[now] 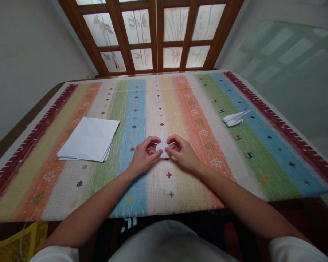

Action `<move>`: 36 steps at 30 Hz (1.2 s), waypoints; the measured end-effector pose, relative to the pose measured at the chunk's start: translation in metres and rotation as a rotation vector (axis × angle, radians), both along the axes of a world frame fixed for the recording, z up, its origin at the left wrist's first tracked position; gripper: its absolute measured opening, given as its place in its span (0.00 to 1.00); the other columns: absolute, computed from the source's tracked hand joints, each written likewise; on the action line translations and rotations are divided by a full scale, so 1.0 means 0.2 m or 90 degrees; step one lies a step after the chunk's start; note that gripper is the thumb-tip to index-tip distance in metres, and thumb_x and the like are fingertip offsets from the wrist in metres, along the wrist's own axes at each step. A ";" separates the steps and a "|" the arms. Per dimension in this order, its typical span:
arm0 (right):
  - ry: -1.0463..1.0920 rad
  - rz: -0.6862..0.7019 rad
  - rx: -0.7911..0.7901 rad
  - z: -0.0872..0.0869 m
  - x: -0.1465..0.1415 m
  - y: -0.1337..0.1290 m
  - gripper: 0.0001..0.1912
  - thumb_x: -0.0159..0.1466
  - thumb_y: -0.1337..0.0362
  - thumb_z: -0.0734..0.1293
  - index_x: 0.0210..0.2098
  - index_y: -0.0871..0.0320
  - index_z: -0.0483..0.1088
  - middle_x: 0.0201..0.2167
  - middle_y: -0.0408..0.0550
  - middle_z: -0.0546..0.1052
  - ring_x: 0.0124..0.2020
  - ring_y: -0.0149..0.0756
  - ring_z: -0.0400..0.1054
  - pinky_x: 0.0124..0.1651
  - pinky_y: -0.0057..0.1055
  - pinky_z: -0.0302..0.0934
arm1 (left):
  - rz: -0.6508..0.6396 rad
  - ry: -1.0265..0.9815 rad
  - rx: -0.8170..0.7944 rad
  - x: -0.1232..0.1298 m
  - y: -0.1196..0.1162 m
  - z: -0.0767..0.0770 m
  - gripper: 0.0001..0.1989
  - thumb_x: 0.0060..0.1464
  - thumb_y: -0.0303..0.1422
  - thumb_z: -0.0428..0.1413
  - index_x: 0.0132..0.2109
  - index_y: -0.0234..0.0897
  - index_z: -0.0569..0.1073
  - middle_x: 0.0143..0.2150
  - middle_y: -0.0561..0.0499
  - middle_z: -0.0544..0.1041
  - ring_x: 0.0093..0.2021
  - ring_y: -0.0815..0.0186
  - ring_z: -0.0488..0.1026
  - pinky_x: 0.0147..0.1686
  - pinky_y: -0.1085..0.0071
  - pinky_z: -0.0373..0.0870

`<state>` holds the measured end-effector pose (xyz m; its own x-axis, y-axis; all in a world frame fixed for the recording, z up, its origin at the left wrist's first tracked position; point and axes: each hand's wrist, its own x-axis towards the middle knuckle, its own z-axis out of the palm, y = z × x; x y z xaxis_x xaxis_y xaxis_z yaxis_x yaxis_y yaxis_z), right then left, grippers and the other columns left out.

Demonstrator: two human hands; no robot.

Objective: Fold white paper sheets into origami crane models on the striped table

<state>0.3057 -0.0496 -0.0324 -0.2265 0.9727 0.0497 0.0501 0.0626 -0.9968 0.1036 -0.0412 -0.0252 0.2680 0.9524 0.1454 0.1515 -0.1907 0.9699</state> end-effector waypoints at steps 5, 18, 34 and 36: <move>0.111 0.002 -0.029 0.00 -0.01 0.02 0.17 0.59 0.57 0.77 0.40 0.52 0.68 0.33 0.40 0.73 0.33 0.33 0.71 0.35 0.30 0.68 | -0.018 -0.009 0.018 0.01 -0.02 0.00 0.11 0.60 0.34 0.63 0.49 0.39 0.75 0.46 0.48 0.77 0.40 0.67 0.73 0.36 0.73 0.71; 0.072 -0.001 -0.021 0.00 -0.01 0.00 0.16 0.61 0.59 0.75 0.42 0.50 0.66 0.30 0.37 0.72 0.29 0.32 0.69 0.32 0.30 0.67 | -0.006 0.019 0.006 0.03 -0.03 0.01 0.10 0.56 0.37 0.69 0.38 0.38 0.77 0.41 0.49 0.79 0.36 0.67 0.75 0.32 0.73 0.70; 0.108 -0.018 0.025 0.07 0.04 0.02 0.15 0.63 0.53 0.76 0.44 0.51 0.73 0.41 0.45 0.77 0.34 0.34 0.72 0.35 0.31 0.70 | -0.094 -0.141 -0.108 0.01 0.00 -0.02 0.17 0.48 0.39 0.74 0.36 0.36 0.75 0.39 0.51 0.78 0.37 0.66 0.76 0.38 0.71 0.73; 0.111 -0.009 0.022 0.07 0.04 0.01 0.15 0.63 0.53 0.75 0.46 0.51 0.73 0.41 0.45 0.77 0.34 0.33 0.72 0.35 0.31 0.71 | -0.099 -0.126 -0.095 0.01 0.00 -0.02 0.17 0.49 0.40 0.73 0.37 0.37 0.76 0.38 0.51 0.78 0.36 0.67 0.75 0.37 0.72 0.72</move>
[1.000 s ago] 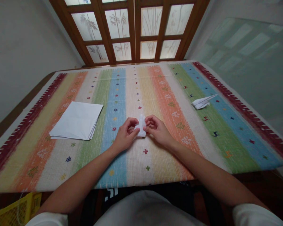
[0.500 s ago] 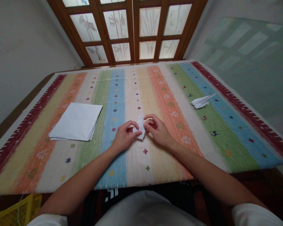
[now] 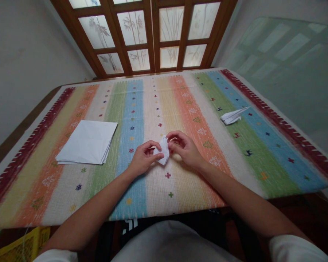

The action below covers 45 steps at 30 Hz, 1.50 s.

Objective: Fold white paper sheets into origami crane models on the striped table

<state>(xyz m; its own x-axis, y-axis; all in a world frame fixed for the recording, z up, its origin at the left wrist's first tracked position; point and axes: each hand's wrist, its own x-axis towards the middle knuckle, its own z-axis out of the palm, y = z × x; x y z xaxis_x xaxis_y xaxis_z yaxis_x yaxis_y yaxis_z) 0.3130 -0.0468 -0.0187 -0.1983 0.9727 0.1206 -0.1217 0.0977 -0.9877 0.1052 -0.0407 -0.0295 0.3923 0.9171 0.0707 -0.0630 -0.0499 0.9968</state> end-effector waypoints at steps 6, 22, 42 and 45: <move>-0.006 0.019 0.003 0.00 0.01 0.00 0.13 0.63 0.55 0.75 0.43 0.51 0.73 0.42 0.46 0.77 0.35 0.35 0.73 0.36 0.33 0.72 | -0.018 0.009 -0.003 0.00 -0.01 0.00 0.18 0.49 0.42 0.74 0.39 0.37 0.77 0.39 0.50 0.79 0.36 0.66 0.76 0.36 0.72 0.72; -0.038 0.026 0.078 0.02 0.06 0.02 0.16 0.60 0.52 0.80 0.36 0.52 0.74 0.40 0.46 0.76 0.39 0.37 0.72 0.39 0.33 0.71 | -0.080 -0.064 -0.081 -0.01 -0.01 0.01 0.20 0.48 0.40 0.76 0.40 0.36 0.77 0.37 0.51 0.78 0.32 0.70 0.74 0.33 0.75 0.70; -0.197 -0.043 0.206 0.03 0.07 0.01 0.07 0.65 0.58 0.75 0.40 0.53 0.82 0.38 0.48 0.84 0.35 0.36 0.79 0.39 0.33 0.75 | 0.031 0.095 0.100 0.00 -0.04 0.00 0.12 0.55 0.36 0.70 0.41 0.37 0.79 0.42 0.47 0.80 0.36 0.67 0.77 0.35 0.73 0.74; -0.183 -0.050 0.187 0.03 0.07 0.01 0.07 0.64 0.58 0.77 0.38 0.53 0.84 0.37 0.49 0.85 0.36 0.37 0.79 0.40 0.34 0.75 | 0.050 0.141 0.194 0.00 -0.05 0.01 0.08 0.58 0.34 0.69 0.41 0.38 0.80 0.43 0.47 0.81 0.41 0.65 0.78 0.37 0.73 0.76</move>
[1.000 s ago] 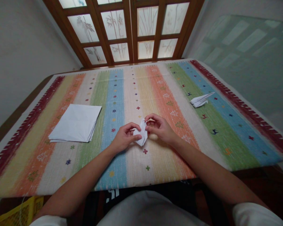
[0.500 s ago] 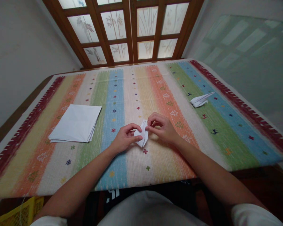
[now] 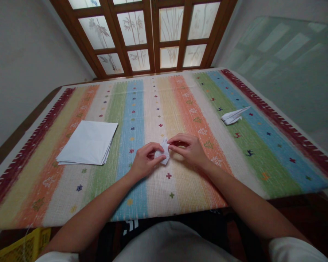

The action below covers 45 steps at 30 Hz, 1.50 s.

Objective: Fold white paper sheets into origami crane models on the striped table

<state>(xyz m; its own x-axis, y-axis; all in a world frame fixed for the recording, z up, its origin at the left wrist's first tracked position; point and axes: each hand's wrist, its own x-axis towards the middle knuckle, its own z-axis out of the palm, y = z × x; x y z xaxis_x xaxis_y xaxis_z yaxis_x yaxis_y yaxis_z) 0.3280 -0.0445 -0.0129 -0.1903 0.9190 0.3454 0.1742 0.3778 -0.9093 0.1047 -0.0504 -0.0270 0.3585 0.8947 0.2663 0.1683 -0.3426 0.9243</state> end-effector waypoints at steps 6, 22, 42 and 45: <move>0.043 -0.023 -0.066 -0.02 -0.02 -0.01 0.05 0.62 0.59 0.78 0.34 0.54 0.84 0.33 0.48 0.85 0.33 0.37 0.79 0.40 0.34 0.73 | 0.014 0.070 0.122 0.00 -0.01 0.02 0.04 0.62 0.32 0.65 0.43 0.38 0.79 0.43 0.48 0.81 0.43 0.65 0.79 0.34 0.76 0.78; 0.155 -0.005 -0.264 -0.02 -0.05 0.01 0.08 0.54 0.60 0.79 0.32 0.55 0.82 0.30 0.45 0.83 0.30 0.34 0.76 0.39 0.33 0.71 | 0.000 0.113 0.205 0.00 -0.02 0.00 0.02 0.65 0.30 0.64 0.44 0.39 0.78 0.45 0.47 0.82 0.45 0.64 0.80 0.37 0.73 0.79; 0.256 0.007 -0.356 -0.04 -0.04 0.01 0.13 0.49 0.58 0.84 0.30 0.54 0.82 0.31 0.45 0.84 0.33 0.35 0.77 0.42 0.35 0.74 | 0.001 0.114 0.181 0.01 -0.03 0.01 0.02 0.65 0.32 0.64 0.44 0.40 0.79 0.45 0.46 0.82 0.45 0.63 0.80 0.38 0.71 0.80; 0.286 0.018 -0.366 -0.04 -0.04 0.02 0.14 0.48 0.61 0.85 0.29 0.54 0.80 0.31 0.43 0.82 0.33 0.33 0.76 0.43 0.34 0.74 | -0.002 0.116 0.181 0.01 -0.03 0.01 0.02 0.65 0.32 0.64 0.44 0.39 0.78 0.45 0.46 0.82 0.45 0.63 0.80 0.39 0.70 0.80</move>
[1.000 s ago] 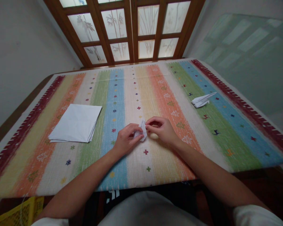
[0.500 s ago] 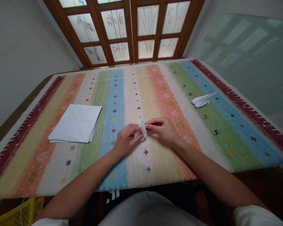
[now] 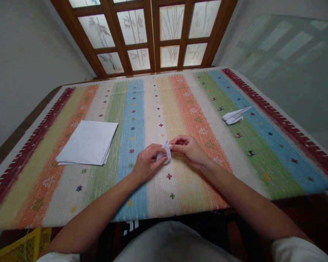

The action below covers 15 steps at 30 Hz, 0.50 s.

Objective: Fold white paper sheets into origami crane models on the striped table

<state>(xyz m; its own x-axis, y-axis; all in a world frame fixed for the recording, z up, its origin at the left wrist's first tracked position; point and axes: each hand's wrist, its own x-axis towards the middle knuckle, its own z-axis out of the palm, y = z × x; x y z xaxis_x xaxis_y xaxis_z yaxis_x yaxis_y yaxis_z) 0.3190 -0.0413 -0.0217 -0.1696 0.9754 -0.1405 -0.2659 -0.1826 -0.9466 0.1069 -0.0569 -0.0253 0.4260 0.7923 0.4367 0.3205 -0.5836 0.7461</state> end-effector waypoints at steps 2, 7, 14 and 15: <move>0.016 0.002 0.000 0.00 0.00 0.00 0.15 0.48 0.61 0.85 0.29 0.55 0.78 0.32 0.42 0.81 0.33 0.32 0.76 0.44 0.33 0.73 | 0.002 -0.002 -0.007 0.00 0.00 0.00 0.02 0.65 0.31 0.64 0.45 0.39 0.78 0.45 0.46 0.82 0.45 0.63 0.80 0.39 0.71 0.80; -0.004 -0.005 0.023 0.01 -0.02 0.00 0.17 0.50 0.59 0.84 0.30 0.55 0.75 0.32 0.42 0.79 0.34 0.33 0.74 0.43 0.33 0.71 | 0.013 -0.008 -0.030 0.01 0.00 0.01 0.03 0.65 0.31 0.63 0.44 0.39 0.79 0.46 0.45 0.82 0.45 0.63 0.80 0.35 0.74 0.78; -0.034 -0.026 0.064 0.02 -0.04 -0.01 0.27 0.50 0.53 0.82 0.26 0.53 0.60 0.30 0.41 0.77 0.30 0.32 0.69 0.38 0.31 0.67 | 0.018 -0.017 -0.053 0.01 0.00 0.01 0.03 0.64 0.33 0.64 0.43 0.39 0.79 0.44 0.47 0.82 0.43 0.64 0.79 0.33 0.76 0.77; -0.037 -0.026 0.072 0.02 -0.05 -0.01 0.28 0.51 0.52 0.82 0.27 0.52 0.58 0.30 0.41 0.76 0.30 0.32 0.68 0.37 0.31 0.67 | 0.020 -0.019 -0.060 0.01 0.00 0.01 0.03 0.64 0.33 0.64 0.43 0.39 0.79 0.44 0.47 0.82 0.42 0.64 0.79 0.33 0.75 0.77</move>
<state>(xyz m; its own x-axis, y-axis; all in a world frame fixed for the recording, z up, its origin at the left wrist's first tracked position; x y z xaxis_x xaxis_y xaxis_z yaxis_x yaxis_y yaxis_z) 0.3097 -0.0437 -0.0172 -0.1235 0.9916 -0.0377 -0.2151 -0.0638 -0.9745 0.1090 -0.0568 -0.0230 0.3877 0.8436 0.3715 0.3141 -0.4998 0.8072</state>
